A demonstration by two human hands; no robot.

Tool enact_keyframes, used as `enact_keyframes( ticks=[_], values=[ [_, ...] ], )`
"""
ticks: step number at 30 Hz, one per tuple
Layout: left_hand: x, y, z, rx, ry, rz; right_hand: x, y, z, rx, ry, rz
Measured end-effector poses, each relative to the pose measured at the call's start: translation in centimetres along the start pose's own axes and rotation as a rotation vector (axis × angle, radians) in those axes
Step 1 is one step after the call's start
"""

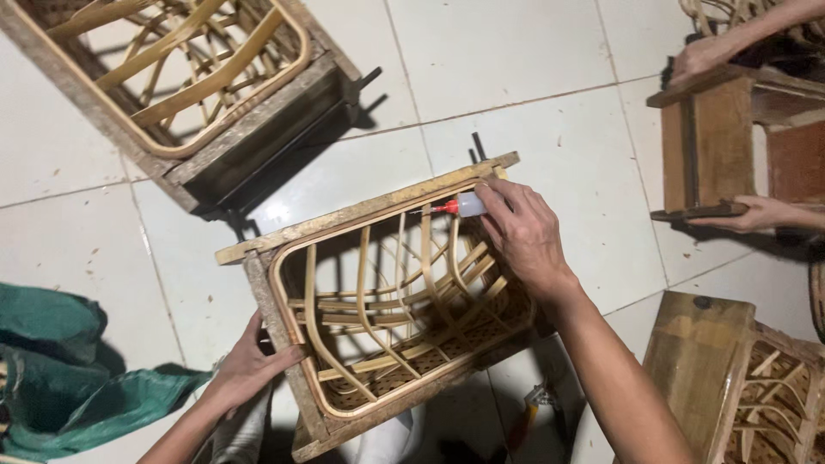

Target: The person assembles a rectangular basket frame by inserting curved bamboo strips into a wooden mold, tapping them into place with a hammer, and applying glue along the joints. The person repeatedly adjusts the strips and secures them with a hammer and glue bottle.

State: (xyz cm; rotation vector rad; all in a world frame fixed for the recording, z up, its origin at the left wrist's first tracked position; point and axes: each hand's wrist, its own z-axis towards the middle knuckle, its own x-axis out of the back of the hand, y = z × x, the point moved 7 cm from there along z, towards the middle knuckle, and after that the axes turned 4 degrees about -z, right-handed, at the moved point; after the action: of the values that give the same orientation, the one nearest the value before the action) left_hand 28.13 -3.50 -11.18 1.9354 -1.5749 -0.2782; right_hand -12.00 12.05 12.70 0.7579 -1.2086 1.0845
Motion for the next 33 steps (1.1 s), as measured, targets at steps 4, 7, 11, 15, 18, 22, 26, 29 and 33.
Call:
enact_keyframes(
  ticks=[4,7,11,15,18,22,26,29,33],
  values=[
    [-0.2,-1.2,0.5,0.003,-0.007,0.054,-0.4,-1.7,1.5,0.059,0.010,-0.045],
    [-0.2,-0.6,0.5,-0.056,0.007,0.090,-0.6,-2.3,2.2,0.090,0.033,-0.092],
    [-0.3,-0.7,0.3,0.023,-0.019,0.118,-0.8,-2.6,2.4,0.114,0.037,-0.125],
    [-0.4,0.0,0.0,-0.045,-0.020,0.038,-0.4,-3.1,2.9,0.159,0.053,-0.140],
    [-0.3,0.2,0.0,-0.076,-0.011,0.017,-0.1,-3.5,3.5,0.196,0.055,-0.179],
    [-0.3,0.0,0.1,-0.036,-0.022,0.029,-0.2,-3.4,3.7,0.261,0.046,-0.205],
    [-0.4,-0.1,0.2,-0.038,-0.037,-0.006,-1.0,-2.3,3.6,0.286,0.012,-0.288],
    [-0.4,-0.5,0.3,-0.002,-0.026,0.039,-0.8,-1.1,3.3,0.292,0.027,-0.348],
    [-0.4,-0.5,0.4,-0.032,-0.010,-0.058,1.1,1.3,2.4,0.181,0.043,-0.318]
  ],
)
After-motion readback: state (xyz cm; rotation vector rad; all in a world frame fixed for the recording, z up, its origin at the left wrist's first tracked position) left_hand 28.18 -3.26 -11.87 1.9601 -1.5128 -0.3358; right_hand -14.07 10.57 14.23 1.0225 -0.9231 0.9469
